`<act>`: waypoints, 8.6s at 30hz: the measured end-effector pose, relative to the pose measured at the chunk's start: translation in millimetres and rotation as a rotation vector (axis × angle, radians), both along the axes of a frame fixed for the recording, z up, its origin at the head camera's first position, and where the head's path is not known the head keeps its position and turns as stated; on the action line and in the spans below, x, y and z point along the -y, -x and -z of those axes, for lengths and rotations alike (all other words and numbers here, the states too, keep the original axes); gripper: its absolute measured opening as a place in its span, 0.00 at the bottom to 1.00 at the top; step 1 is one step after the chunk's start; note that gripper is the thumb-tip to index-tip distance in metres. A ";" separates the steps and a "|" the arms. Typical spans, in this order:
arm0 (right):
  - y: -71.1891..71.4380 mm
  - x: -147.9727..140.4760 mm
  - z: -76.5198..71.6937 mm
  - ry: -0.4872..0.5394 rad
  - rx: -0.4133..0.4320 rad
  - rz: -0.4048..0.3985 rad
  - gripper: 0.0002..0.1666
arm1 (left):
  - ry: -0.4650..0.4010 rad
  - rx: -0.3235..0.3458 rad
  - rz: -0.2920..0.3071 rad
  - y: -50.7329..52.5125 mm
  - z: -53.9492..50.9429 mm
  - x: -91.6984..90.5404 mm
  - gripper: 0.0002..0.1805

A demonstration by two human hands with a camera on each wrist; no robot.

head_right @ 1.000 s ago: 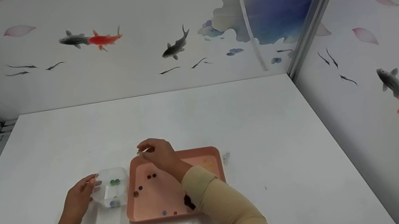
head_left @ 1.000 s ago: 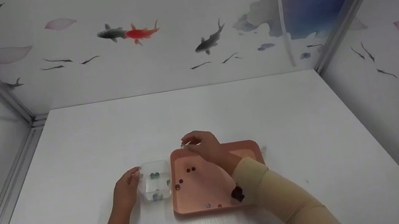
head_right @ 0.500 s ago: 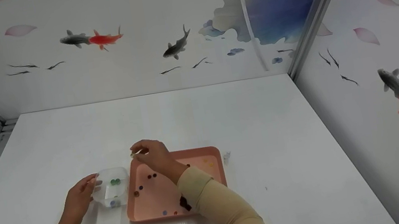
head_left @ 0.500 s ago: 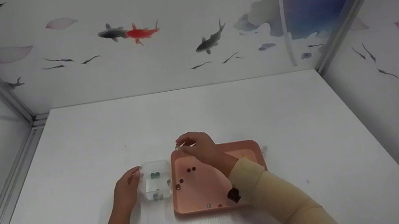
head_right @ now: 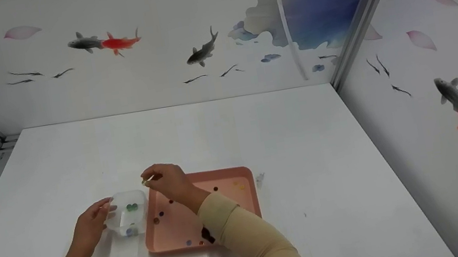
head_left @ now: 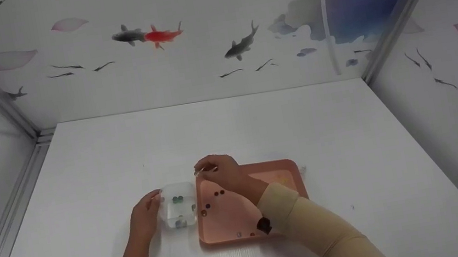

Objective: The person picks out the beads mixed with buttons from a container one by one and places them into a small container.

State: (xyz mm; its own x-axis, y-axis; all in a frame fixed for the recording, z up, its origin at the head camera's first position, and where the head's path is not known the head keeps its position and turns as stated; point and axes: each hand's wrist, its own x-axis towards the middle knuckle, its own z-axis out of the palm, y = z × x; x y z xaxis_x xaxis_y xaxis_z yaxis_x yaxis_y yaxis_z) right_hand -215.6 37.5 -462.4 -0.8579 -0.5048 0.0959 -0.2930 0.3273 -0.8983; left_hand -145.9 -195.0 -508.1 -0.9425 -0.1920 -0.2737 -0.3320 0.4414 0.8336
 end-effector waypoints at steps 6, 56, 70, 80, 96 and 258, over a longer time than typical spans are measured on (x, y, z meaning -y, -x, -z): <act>-3.3 4.8 -3.8 -0.044 0.029 -0.019 0.11 | -0.007 -0.001 0.003 0.9 0.9 0.7 0.25; -19.0 37.9 2.7 -0.388 -0.375 -0.263 0.12 | 0.006 -0.012 0.013 0.7 -0.5 1.0 0.24; -23.8 44.7 -1.3 -0.435 -0.322 -0.281 0.14 | -0.012 -0.008 0.011 1.1 2.0 1.1 0.24; -21.9 49.2 1.6 -0.483 -0.387 -0.300 0.14 | -0.038 -0.007 0.003 0.7 1.6 1.6 0.24; -22.6 50.2 2.4 -0.570 -0.527 -0.342 0.14 | -0.029 0.008 -0.003 0.3 -0.5 -0.2 0.24; 22.4 -33.2 22.0 -0.033 0.362 -0.099 0.28 | 0.014 -0.029 0.012 -1.2 1.4 -0.3 0.26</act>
State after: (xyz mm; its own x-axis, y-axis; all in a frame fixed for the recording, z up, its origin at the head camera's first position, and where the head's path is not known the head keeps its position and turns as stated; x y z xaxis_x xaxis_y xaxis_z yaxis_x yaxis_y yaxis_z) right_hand -238.0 70.7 -484.4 -0.7799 -0.5851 -0.2222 0.0100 0.3433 -0.9392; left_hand -144.7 -194.7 -509.6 -0.9521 -0.1839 -0.2441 -0.3027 0.4566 0.8366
